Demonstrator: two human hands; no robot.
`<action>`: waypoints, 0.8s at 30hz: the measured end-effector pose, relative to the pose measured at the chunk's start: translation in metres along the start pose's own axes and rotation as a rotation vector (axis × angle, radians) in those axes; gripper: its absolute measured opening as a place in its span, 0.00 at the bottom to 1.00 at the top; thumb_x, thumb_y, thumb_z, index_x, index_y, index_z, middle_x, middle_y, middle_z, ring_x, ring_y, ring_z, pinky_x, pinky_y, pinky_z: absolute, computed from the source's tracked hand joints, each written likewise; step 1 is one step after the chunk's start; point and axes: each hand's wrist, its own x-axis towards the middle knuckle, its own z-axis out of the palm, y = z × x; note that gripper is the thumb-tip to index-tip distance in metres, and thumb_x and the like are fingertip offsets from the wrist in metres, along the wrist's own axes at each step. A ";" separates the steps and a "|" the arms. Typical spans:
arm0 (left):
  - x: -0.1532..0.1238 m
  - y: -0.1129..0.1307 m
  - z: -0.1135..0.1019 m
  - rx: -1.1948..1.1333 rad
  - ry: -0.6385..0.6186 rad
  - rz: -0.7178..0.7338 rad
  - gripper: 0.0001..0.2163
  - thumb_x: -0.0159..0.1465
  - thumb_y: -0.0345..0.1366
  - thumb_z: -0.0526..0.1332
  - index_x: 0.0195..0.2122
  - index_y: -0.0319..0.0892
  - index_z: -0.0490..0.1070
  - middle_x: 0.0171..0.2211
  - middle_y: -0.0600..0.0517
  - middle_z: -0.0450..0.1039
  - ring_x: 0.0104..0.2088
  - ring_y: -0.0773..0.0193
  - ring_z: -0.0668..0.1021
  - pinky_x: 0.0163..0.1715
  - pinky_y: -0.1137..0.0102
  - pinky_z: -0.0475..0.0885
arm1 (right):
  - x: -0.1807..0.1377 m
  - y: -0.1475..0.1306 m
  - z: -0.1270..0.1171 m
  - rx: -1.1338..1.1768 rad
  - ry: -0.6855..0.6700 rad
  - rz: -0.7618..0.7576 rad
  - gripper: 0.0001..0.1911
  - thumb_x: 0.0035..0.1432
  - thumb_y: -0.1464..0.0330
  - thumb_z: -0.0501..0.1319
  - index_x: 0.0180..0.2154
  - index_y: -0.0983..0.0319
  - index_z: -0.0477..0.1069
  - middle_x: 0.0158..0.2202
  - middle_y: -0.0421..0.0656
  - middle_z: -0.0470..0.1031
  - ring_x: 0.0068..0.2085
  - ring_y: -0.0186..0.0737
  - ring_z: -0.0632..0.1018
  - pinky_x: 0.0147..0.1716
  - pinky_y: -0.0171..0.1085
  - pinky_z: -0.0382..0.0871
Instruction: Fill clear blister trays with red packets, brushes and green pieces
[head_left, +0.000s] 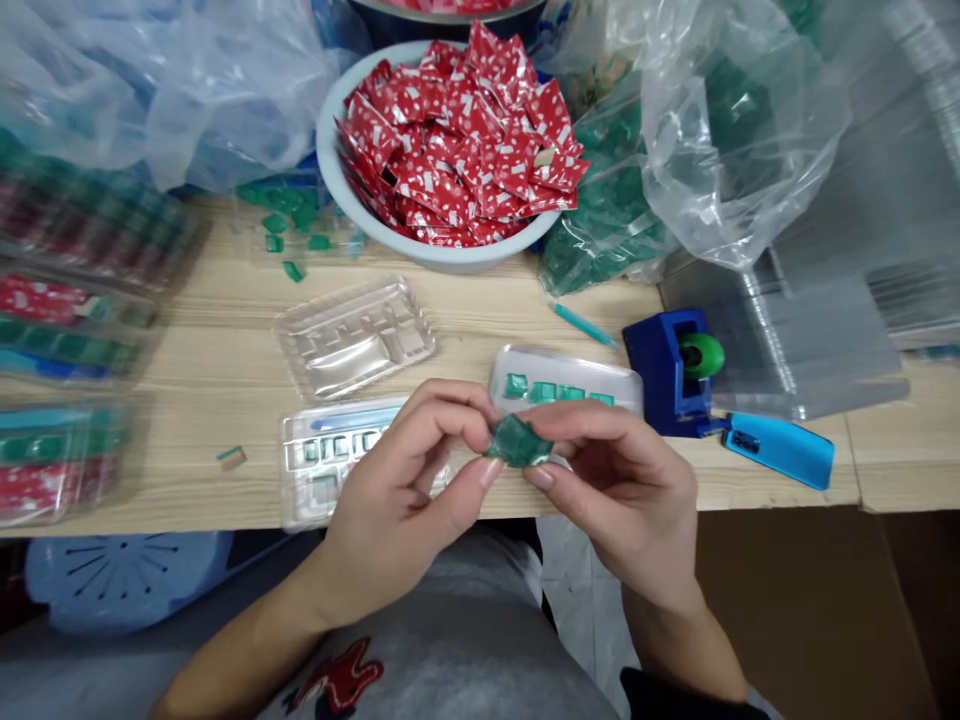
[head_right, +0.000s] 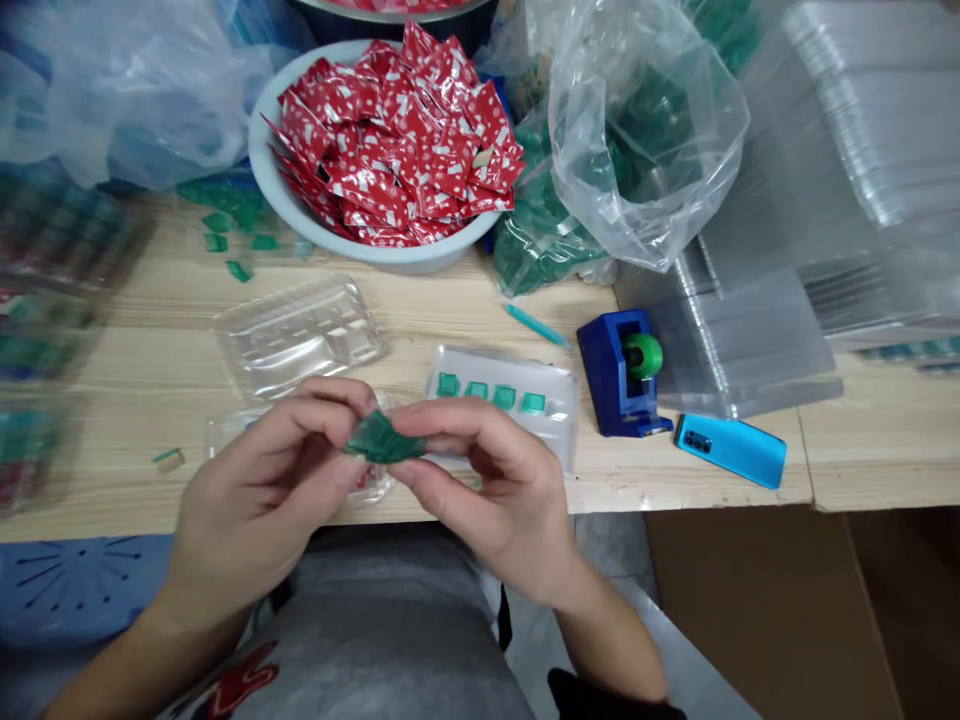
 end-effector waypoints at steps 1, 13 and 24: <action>0.000 0.000 0.002 -0.020 0.012 -0.006 0.08 0.63 0.23 0.57 0.36 0.44 0.65 0.39 0.54 0.68 0.42 0.71 0.75 0.44 0.77 0.73 | 0.000 0.001 0.001 -0.015 0.011 -0.022 0.17 0.56 0.80 0.65 0.45 0.56 0.74 0.43 0.37 0.79 0.46 0.30 0.80 0.47 0.29 0.78; -0.003 -0.011 -0.018 -0.104 0.610 -0.177 0.02 0.63 0.33 0.63 0.34 0.48 0.71 0.37 0.58 0.74 0.32 0.67 0.78 0.38 0.65 0.77 | -0.022 0.009 -0.032 -0.478 0.336 -0.195 0.18 0.54 0.80 0.64 0.46 0.58 0.73 0.41 0.42 0.78 0.42 0.36 0.80 0.41 0.36 0.79; -0.025 -0.032 -0.031 -0.048 0.406 -0.489 0.03 0.61 0.44 0.66 0.33 0.55 0.73 0.36 0.61 0.75 0.34 0.64 0.77 0.38 0.60 0.77 | -0.021 0.028 -0.106 -0.843 0.009 0.108 0.12 0.62 0.72 0.61 0.46 0.57 0.77 0.42 0.44 0.80 0.45 0.40 0.78 0.42 0.41 0.75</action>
